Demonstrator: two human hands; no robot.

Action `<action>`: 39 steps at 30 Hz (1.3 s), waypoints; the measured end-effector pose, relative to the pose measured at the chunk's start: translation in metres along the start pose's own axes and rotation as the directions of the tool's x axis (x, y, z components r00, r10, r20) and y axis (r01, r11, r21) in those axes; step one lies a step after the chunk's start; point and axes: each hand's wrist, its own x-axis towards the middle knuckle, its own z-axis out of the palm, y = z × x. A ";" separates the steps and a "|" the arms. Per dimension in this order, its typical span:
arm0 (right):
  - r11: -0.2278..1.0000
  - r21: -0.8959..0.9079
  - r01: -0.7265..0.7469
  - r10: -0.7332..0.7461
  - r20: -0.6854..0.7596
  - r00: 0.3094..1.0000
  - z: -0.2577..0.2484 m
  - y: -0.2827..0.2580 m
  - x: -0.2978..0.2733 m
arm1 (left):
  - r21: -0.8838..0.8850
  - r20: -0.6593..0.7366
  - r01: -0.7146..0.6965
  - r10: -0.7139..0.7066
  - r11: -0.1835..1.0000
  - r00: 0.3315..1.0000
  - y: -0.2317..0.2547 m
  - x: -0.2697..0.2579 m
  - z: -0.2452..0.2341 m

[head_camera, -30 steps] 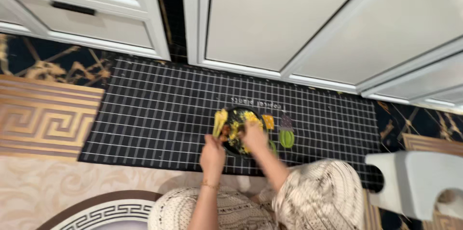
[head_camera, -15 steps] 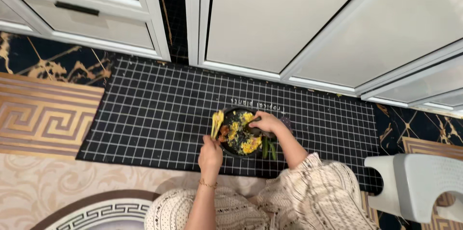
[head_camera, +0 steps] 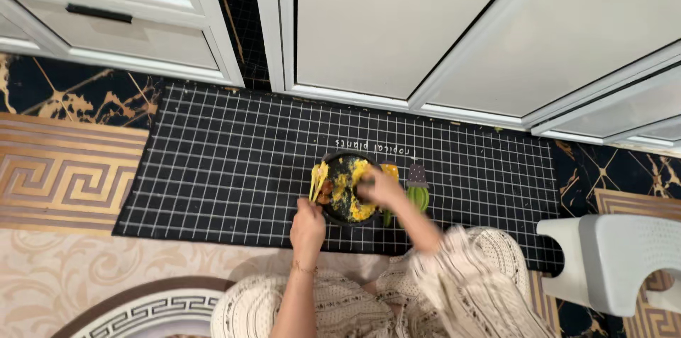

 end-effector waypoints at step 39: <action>0.750 -0.661 0.029 -0.264 -0.259 0.929 0.064 -0.027 -0.012 | 0.139 0.011 -0.013 0.011 0.990 1.000 0.014 0.001 -0.010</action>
